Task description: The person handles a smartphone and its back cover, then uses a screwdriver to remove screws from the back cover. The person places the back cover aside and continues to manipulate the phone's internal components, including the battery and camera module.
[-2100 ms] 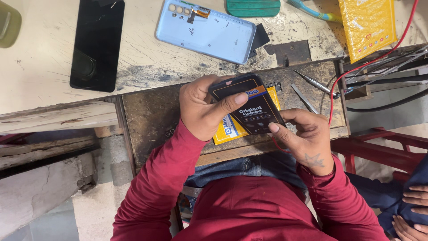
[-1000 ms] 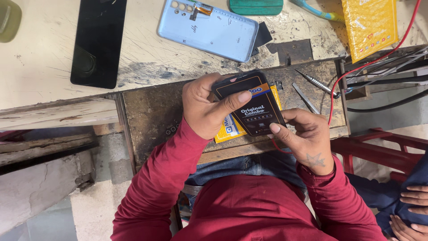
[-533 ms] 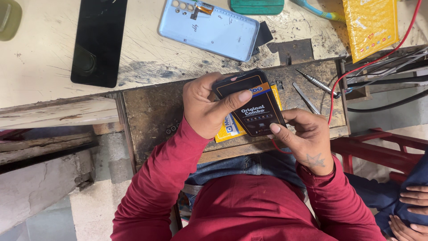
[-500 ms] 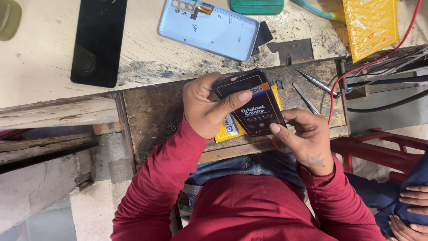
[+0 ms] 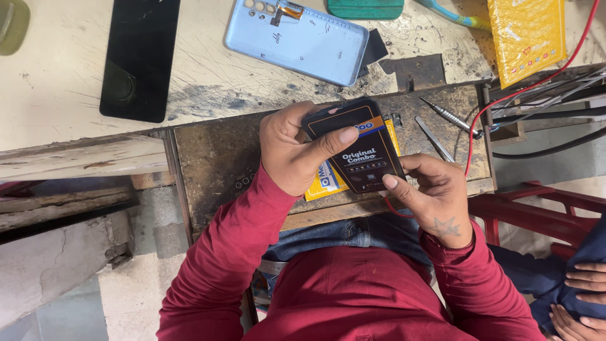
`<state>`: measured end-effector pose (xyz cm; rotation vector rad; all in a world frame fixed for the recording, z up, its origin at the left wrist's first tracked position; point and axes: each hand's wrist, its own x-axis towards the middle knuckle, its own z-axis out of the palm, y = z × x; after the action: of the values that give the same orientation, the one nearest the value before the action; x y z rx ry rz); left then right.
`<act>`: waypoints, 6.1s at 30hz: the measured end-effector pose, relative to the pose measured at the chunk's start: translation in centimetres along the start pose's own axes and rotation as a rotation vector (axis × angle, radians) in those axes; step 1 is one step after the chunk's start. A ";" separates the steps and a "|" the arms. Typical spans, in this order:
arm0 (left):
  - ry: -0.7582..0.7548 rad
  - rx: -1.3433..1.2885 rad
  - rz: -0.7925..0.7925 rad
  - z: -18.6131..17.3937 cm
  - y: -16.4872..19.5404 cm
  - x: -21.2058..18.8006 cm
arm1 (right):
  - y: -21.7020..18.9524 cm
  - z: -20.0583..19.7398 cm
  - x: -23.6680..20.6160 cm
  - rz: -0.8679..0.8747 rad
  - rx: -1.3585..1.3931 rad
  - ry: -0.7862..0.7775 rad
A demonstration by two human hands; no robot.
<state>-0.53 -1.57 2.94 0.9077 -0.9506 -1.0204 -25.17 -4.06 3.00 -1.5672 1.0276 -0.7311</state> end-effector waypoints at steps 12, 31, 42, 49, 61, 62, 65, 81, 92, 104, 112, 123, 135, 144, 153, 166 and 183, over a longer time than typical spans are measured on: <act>-0.001 0.020 -0.007 0.0 0.0 0.0 | 0.2 0.0 -0.1 0.011 0.009 0.005; -0.003 -0.001 -0.009 -0.1 0.1 -0.1 | 0.5 0.2 -0.1 0.029 0.046 0.012; -0.006 -0.015 -0.010 -0.1 0.2 -0.1 | 0.4 0.0 0.0 0.005 0.013 -0.009; -0.007 -0.031 -0.012 -0.1 0.2 -0.2 | 0.5 -0.1 -0.1 0.030 0.014 -0.001; -0.364 -0.114 0.307 -0.8 -0.1 0.4 | -5.2 -0.7 -0.9 -0.568 -0.414 -0.044; -0.419 -0.159 0.296 -0.7 0.0 0.4 | -5.8 -0.7 -1.1 -0.617 -0.431 -0.044; -0.553 -0.209 0.353 -0.2 -0.1 1.1 | -6.8 -0.5 -1.5 -0.743 -0.469 -0.039; -0.576 -0.156 0.363 1.1 -0.1 1.2 | -7.7 -0.3 -1.2 -0.861 -0.525 -0.055; -0.573 -0.138 0.352 1.0 0.1 0.9 | -8.3 -0.2 -1.2 -0.879 -0.560 -0.074; -0.586 -0.084 0.394 0.8 -0.2 1.1 | -8.4 -0.3 -1.1 -0.949 -0.652 -0.080; -0.454 -0.166 0.301 0.9 -0.8 0.5 | -7.8 -0.6 -1.1 -0.739 -0.629 -0.095; -0.121 -0.108 0.104 0.8 -0.6 -0.5 | -3.6 -1.2 -0.7 -0.156 -0.346 -0.090; 0.011 -0.065 -0.094 3.2 0.4 0.5 | -0.6 -2.6 -0.5 0.196 -0.033 -0.059; -0.082 0.263 -0.114 5.9 2.6 4.6 | 0.2 -6.4 0.4 0.216 0.190 -0.047; -0.173 0.934 0.004 8.9 0.8 13.9 | 0.2 -9.3 3.6 0.133 0.415 -0.001; -0.180 1.327 0.063 11.3 -2.9 19.0 | 2.4 -12.0 7.3 0.203 0.617 -0.015; -0.237 1.612 0.225 11.9 -2.8 19.4 | 2.0 -12.3 8.2 0.209 0.618 -0.009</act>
<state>-7.90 -22.64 8.09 1.8986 -2.0586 0.0562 -32.72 -16.90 3.49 -0.9158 0.8353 -0.7981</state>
